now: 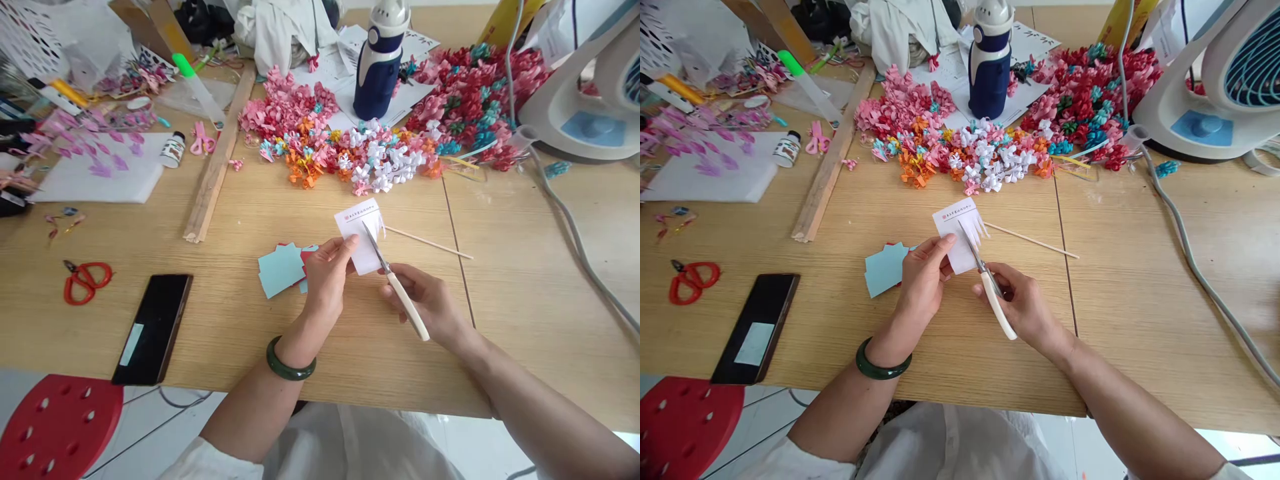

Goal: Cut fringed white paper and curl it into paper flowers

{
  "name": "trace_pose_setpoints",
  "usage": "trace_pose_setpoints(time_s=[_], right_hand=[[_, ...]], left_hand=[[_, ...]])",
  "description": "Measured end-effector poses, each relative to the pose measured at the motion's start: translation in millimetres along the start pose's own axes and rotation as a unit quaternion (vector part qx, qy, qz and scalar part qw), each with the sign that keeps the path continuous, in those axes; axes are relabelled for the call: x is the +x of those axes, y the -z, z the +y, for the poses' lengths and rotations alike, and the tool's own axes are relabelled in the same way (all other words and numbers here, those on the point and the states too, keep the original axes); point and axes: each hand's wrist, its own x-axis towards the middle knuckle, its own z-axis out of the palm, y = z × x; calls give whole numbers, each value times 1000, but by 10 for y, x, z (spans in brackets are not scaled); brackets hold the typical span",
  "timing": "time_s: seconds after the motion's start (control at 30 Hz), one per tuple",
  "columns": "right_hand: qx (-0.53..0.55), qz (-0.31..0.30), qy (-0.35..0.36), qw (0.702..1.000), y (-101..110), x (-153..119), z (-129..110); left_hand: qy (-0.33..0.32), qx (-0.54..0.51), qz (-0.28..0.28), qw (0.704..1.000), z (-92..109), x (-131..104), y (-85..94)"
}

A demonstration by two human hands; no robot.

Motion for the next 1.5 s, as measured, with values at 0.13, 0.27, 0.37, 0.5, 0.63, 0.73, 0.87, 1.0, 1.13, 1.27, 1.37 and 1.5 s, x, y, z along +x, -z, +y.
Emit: trace_pose_setpoints(time_s=[0.13, 0.27, 0.37, 0.5, 0.63, 0.73, 0.87, 1.0, 1.13, 1.27, 1.37, 1.5], right_hand=[[-6, -28, -6, 1000, 24, -13, -16], [-36, -39, -12, 999, 19, -14, -7], [-50, -44, -13, 998, 8, -27, -27], [-55, -42, -14, 998, 1, -50, -74], [-61, -39, -15, 997, -7, -54, -84], [-67, -34, -16, 997, -12, -53, -63], [-70, -26, -6, 997, -17, -56, -36], [-67, -18, -14, 998, -28, -56, -33], [-67, -16, -13, 998, -37, -52, -31], [-65, -26, -17, 997, -34, -55, -26], [-65, -31, -20, 997, -28, -60, -25], [-70, -32, -19, 997, -21, -63, -37]], left_hand=[[-11, -30, 32, 999, 79, 55, 35], [-35, -76, 33, 996, 141, 94, 54], [-38, -84, 35, 995, 157, 97, 56], [-33, -90, 36, 995, 151, 86, 50], [-40, -85, 44, 995, 136, 81, 38], [-43, -78, 52, 995, 130, 82, 31], [-45, -73, 55, 995, 130, 80, 31], [-43, -73, 58, 995, 125, 83, 40], [-41, -85, 51, 994, 115, 97, 52], [-39, -85, 45, 995, 106, 107, 56], [-36, -78, 47, 995, 101, 109, 54], [-38, -78, 49, 995, 112, 114, 59]])
